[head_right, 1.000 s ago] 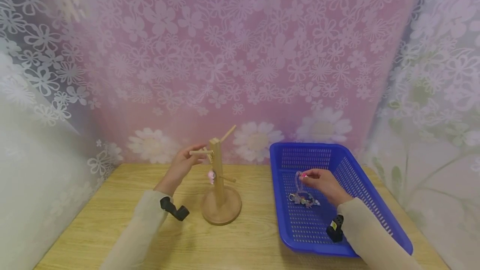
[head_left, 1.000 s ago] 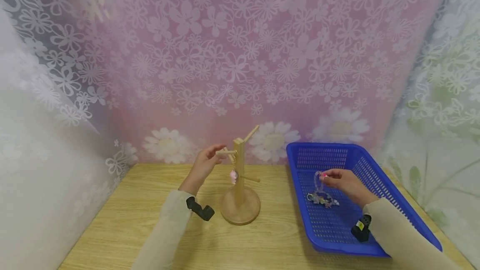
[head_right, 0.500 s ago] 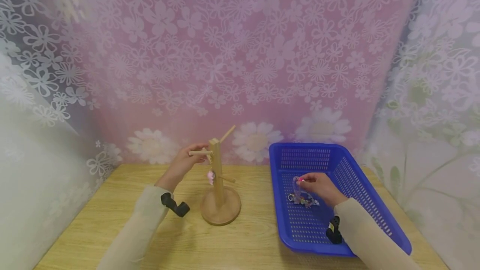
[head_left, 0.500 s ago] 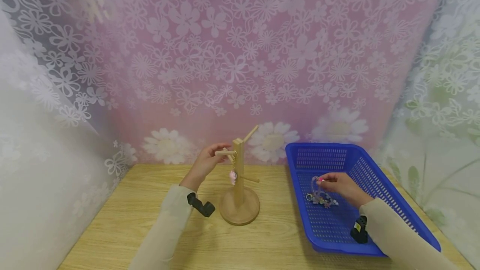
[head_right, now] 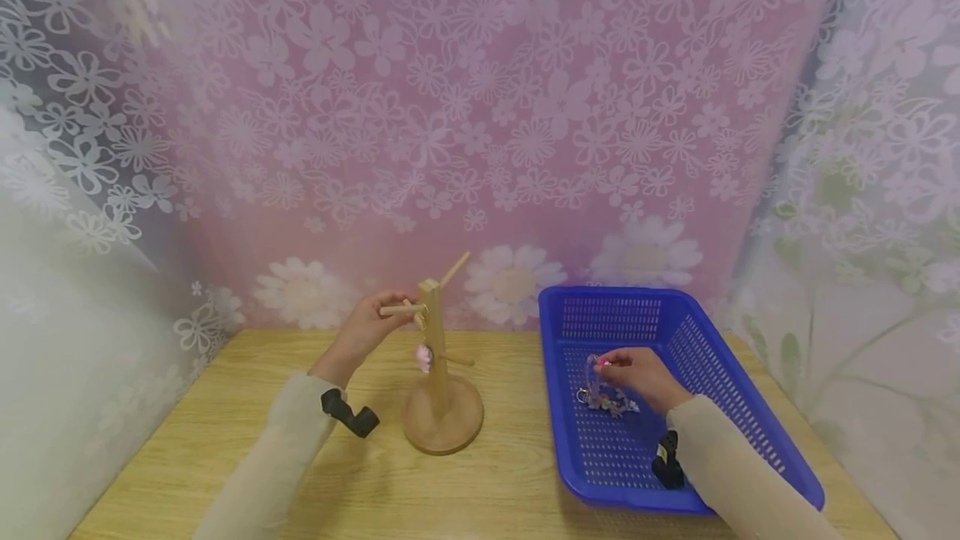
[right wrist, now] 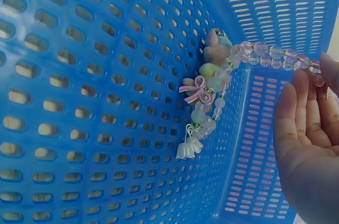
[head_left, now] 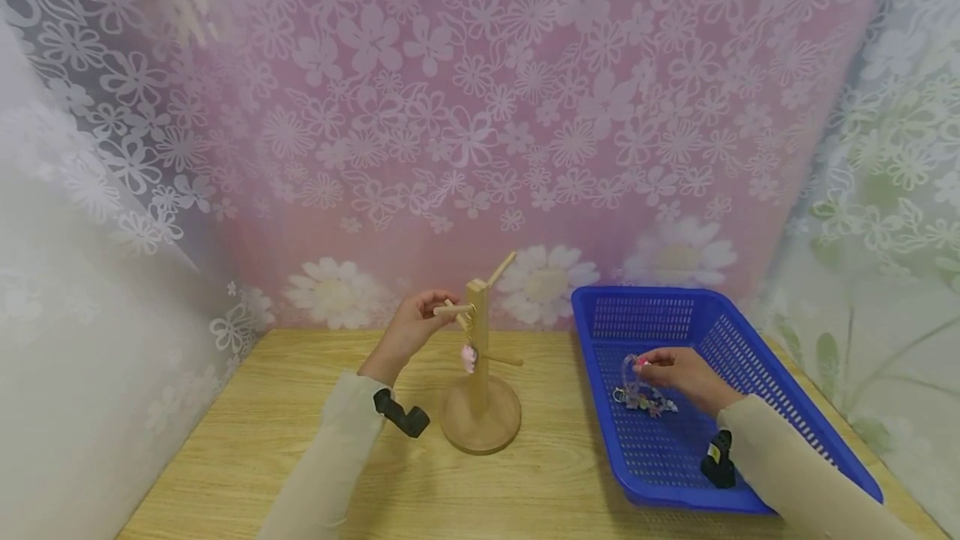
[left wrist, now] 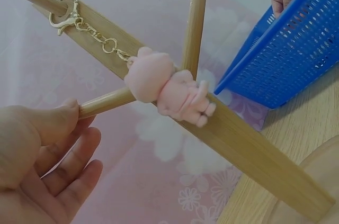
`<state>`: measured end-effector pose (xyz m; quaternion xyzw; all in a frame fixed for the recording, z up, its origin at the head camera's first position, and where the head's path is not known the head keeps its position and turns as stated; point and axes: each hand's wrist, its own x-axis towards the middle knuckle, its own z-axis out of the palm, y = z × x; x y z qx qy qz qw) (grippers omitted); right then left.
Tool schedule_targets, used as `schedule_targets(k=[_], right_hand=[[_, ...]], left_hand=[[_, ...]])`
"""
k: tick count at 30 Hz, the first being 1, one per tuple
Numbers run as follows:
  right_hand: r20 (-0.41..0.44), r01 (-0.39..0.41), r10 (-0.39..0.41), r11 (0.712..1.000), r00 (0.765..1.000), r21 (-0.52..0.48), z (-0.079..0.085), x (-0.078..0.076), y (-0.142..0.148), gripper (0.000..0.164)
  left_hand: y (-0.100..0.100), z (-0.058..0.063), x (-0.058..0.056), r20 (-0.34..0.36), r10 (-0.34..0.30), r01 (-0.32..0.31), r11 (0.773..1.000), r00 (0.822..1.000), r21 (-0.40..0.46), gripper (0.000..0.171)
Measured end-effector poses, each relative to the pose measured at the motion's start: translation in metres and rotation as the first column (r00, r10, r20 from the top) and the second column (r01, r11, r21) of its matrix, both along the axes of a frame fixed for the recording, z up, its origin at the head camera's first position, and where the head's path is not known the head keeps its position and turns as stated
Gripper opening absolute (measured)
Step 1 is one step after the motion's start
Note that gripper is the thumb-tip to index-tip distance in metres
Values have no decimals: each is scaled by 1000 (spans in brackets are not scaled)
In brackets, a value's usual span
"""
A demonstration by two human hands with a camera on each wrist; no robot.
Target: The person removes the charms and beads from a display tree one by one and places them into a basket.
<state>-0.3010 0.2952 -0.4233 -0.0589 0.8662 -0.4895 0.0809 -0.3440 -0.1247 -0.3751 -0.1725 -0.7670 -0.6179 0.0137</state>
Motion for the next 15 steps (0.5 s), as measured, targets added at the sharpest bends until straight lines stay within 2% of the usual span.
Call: schedule_targets(k=[4, 15], right_hand=[[-23, -8, 8, 1000, 1000, -15, 0, -3, 2, 40], [-33, 14, -13, 1000, 999, 13, 3, -4, 6, 45]], left_hand=[[1, -3, 1, 15, 17, -18, 999, 1000, 35, 18], [5, -9, 8, -36, 74, -72, 996, 997, 47, 18]])
